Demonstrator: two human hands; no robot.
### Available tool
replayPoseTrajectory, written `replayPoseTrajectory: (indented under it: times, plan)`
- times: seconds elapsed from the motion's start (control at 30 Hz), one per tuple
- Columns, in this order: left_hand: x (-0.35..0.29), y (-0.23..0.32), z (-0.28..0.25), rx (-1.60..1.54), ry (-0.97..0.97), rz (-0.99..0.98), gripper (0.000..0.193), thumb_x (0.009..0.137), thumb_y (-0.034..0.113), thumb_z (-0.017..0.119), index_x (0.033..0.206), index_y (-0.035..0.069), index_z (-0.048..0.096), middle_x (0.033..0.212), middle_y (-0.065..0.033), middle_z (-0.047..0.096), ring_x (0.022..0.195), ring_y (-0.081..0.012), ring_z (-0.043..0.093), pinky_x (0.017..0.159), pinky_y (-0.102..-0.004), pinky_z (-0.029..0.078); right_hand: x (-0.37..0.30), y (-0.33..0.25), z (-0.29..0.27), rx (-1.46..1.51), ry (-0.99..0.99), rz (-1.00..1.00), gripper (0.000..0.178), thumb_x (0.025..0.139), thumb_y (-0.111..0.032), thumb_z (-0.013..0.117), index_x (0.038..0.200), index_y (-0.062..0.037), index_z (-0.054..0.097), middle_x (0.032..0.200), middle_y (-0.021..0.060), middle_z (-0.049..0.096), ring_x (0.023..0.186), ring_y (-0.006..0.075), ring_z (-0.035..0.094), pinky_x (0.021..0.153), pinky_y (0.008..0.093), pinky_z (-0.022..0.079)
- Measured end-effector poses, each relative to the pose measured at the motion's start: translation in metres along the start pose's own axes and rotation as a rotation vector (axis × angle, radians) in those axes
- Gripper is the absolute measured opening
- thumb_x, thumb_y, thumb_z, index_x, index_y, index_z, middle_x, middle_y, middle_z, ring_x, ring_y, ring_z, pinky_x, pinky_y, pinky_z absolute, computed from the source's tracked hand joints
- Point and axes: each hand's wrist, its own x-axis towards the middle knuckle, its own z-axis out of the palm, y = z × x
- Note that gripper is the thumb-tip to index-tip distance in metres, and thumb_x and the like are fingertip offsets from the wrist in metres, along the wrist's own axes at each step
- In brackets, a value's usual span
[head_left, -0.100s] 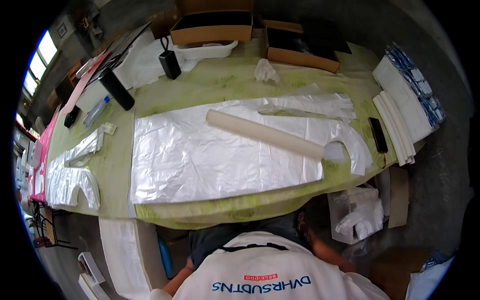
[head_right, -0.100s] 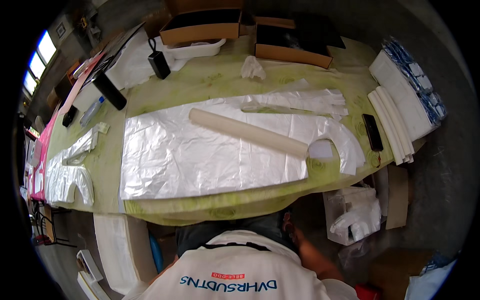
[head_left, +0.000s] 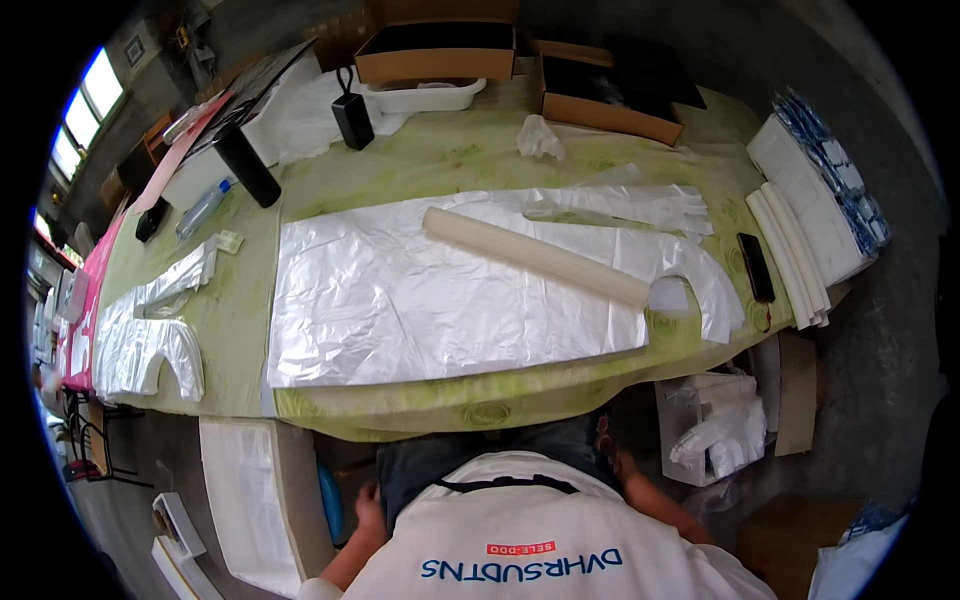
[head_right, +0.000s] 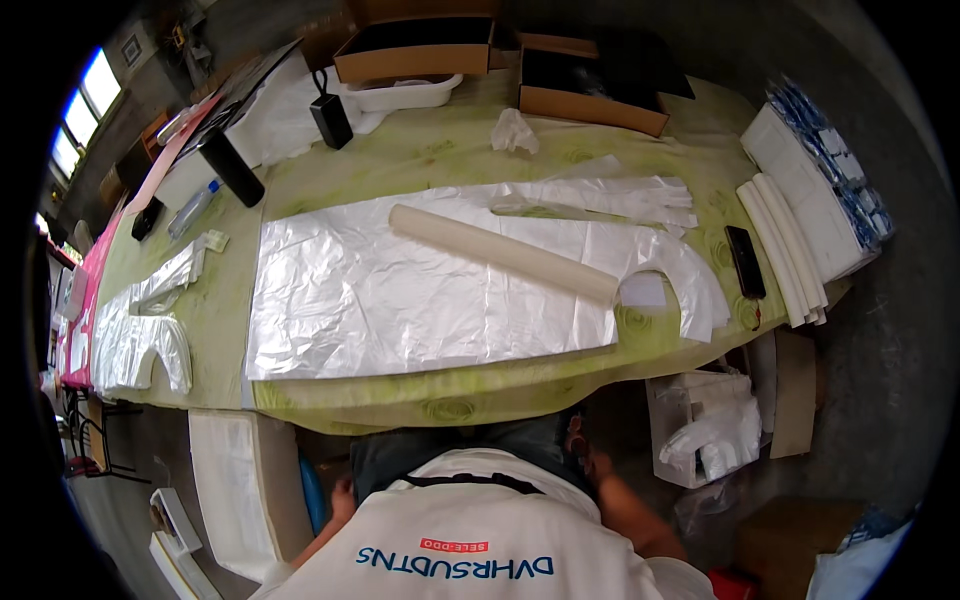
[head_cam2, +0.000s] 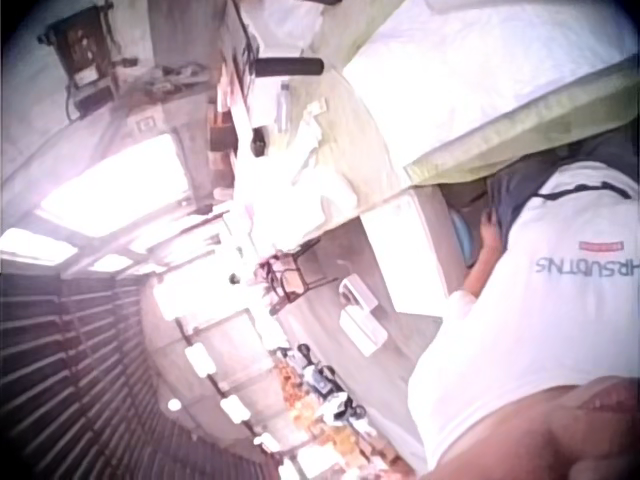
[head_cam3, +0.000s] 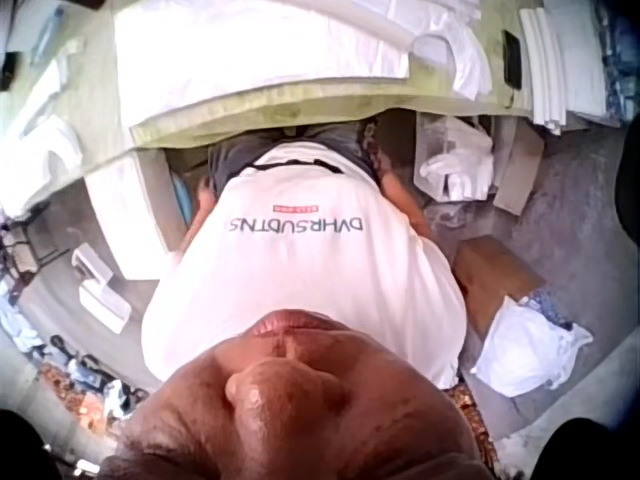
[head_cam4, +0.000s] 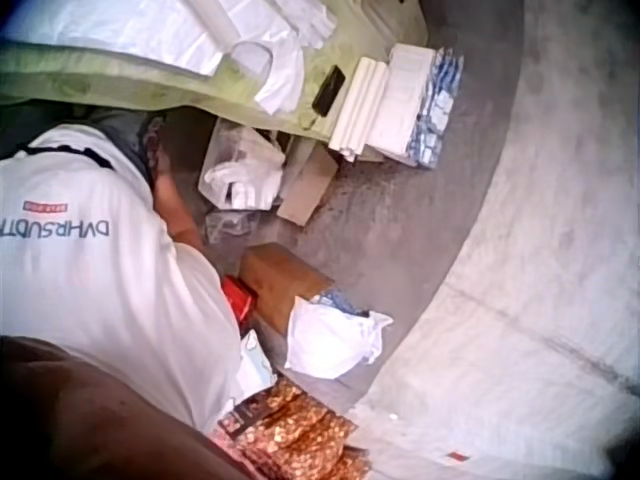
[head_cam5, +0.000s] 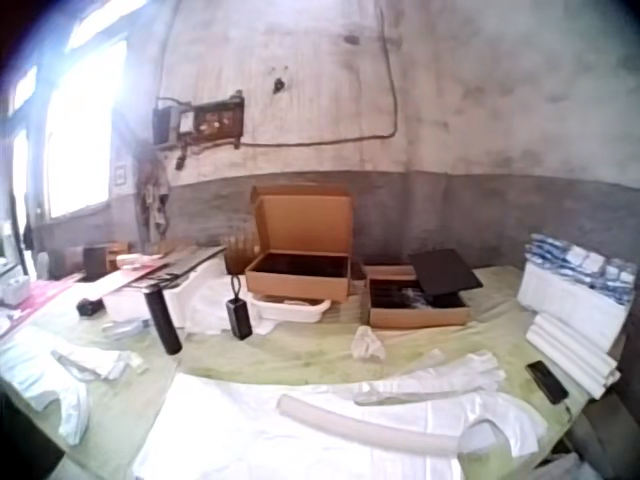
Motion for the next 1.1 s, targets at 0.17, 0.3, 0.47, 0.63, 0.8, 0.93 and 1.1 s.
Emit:
replayPoseTrajectory:
  times: [0.17, 0.3, 0.47, 0.63, 0.8, 0.93, 1.1]
  plan:
    - [-0.072, 0.154, 0.04, 0.061, 0.119, 0.597, 0.015, 0.1, 0.0, 0.059, 0.114, 0.004, 0.063, 0.1, -0.0033, 0.065, 0.09, -0.0121, 0.06, 0.082, -0.0254, 0.049, -0.028, -0.05, 0.021, -0.09, 0.063, 0.009, 0.035, 0.095, -0.033, 0.067, 0.108, -0.0007, 0.065, 0.087, 0.0096, 0.069, 0.078, 0.0226, 0.068, 0.067, 0.0359, 0.054]
    - [-0.072, 0.259, 0.092, 0.357, 0.02, 1.024, 0.021, 0.091, -0.008, 0.062, 0.109, 0.002, 0.065, 0.101, -0.0097, 0.066, 0.099, -0.021, 0.064, 0.09, -0.0321, 0.051, -0.011, -0.022, -0.001, -0.357, 0.429, -0.472, 0.02, 0.098, -0.021, 0.063, 0.106, -0.0031, 0.064, 0.081, 0.0064, 0.064, 0.071, 0.0168, 0.061, 0.067, 0.0315, 0.05]
    - [-0.05, 0.325, 0.142, 0.612, -0.006, 1.333, 0.025, 0.082, -0.007, 0.066, 0.105, 0.003, 0.068, 0.106, -0.0137, 0.068, 0.108, -0.0327, 0.065, 0.095, -0.0404, 0.05, -0.121, -0.201, 0.086, -0.464, 0.342, -0.983, 0.017, 0.09, -0.005, 0.069, 0.105, -0.0024, 0.063, 0.101, 0.0114, 0.065, 0.09, 0.0242, 0.064, 0.084, 0.0357, 0.051]
    - [0.002, 0.36, 0.157, 0.834, 0.0, 1.332, 0.021, 0.082, 0.003, 0.073, 0.103, 0.006, 0.071, 0.113, -0.0113, 0.071, 0.117, -0.0343, 0.063, 0.102, -0.0452, 0.049, -0.142, -0.336, 0.141, -0.866, 0.419, -1.639, 0.042, 0.079, -0.005, 0.075, 0.119, -0.0052, 0.061, 0.126, 0.0175, 0.06, 0.119, 0.0415, 0.053, 0.104, 0.0494, 0.042]
    - [0.056, 0.37, 0.146, 1.155, 0.117, 1.046, 0.045, 0.089, 0.028, 0.073, 0.131, 0.014, 0.065, 0.146, -0.0133, 0.055, 0.143, -0.0395, 0.04, 0.118, -0.0519, 0.031, -0.108, -0.386, 0.161, -1.212, 0.428, -1.433, 0.051, 0.081, -0.018, 0.074, 0.131, -0.0128, 0.062, 0.139, 0.0184, 0.056, 0.129, 0.0402, 0.05, 0.111, 0.0503, 0.038]
    - [0.055, 0.364, 0.148, 1.267, 0.159, 0.851, 0.056, 0.091, 0.038, 0.07, 0.141, 0.017, 0.057, 0.158, -0.0122, 0.042, 0.151, -0.038, 0.028, 0.123, -0.0562, 0.018, -0.107, -0.398, 0.164, -1.4, 0.22, -1.06, 0.058, 0.082, -0.028, 0.071, 0.137, -0.0152, 0.06, 0.123, 0.0177, 0.064, 0.114, 0.0374, 0.059, 0.096, 0.0461, 0.049]
    - [0.052, 0.357, 0.143, 1.235, 0.18, 0.839, 0.055, 0.09, 0.037, 0.07, 0.141, 0.018, 0.058, 0.157, -0.0107, 0.043, 0.151, -0.0371, 0.027, 0.123, -0.0572, 0.017, -0.157, -0.349, 0.188, -1.033, 0.019, -0.944, 0.067, 0.086, -0.03, 0.071, 0.145, -0.0083, 0.048, 0.122, 0.0237, 0.065, 0.106, 0.0412, 0.066, 0.092, 0.0465, 0.054]
